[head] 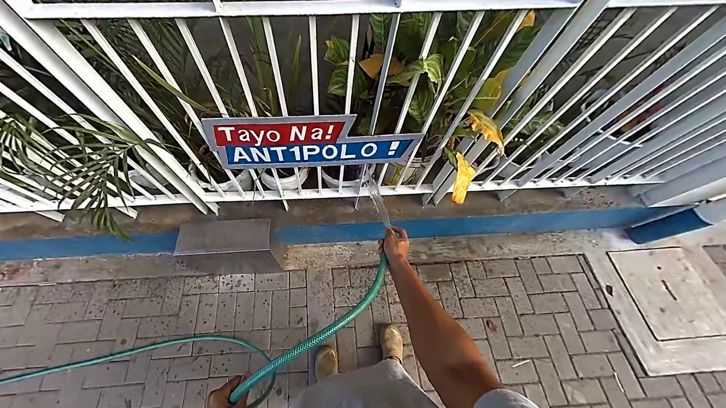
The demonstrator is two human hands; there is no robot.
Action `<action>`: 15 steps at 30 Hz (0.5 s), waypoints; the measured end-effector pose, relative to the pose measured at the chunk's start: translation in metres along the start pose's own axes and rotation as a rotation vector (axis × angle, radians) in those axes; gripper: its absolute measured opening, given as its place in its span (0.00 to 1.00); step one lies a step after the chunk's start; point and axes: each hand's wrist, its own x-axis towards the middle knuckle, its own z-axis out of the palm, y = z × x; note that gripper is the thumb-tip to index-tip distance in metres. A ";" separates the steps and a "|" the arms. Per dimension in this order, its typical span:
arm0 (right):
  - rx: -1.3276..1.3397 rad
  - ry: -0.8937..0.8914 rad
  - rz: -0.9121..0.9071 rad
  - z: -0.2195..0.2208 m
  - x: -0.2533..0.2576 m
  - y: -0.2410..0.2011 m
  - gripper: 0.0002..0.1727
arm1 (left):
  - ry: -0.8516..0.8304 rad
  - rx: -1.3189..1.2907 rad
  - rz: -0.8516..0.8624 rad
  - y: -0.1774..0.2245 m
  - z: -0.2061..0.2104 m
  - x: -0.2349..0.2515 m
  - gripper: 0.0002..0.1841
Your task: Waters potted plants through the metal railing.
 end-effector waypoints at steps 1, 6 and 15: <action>-0.002 -0.001 0.001 0.001 0.000 0.000 0.17 | 0.002 -0.005 0.003 -0.001 0.000 0.000 0.13; -0.028 -0.031 -0.007 0.008 -0.001 0.002 0.17 | 0.012 0.000 0.013 -0.001 -0.002 -0.002 0.13; -0.072 -0.198 0.025 0.068 -0.028 0.011 0.18 | 0.120 -0.086 -0.066 -0.016 -0.010 -0.020 0.14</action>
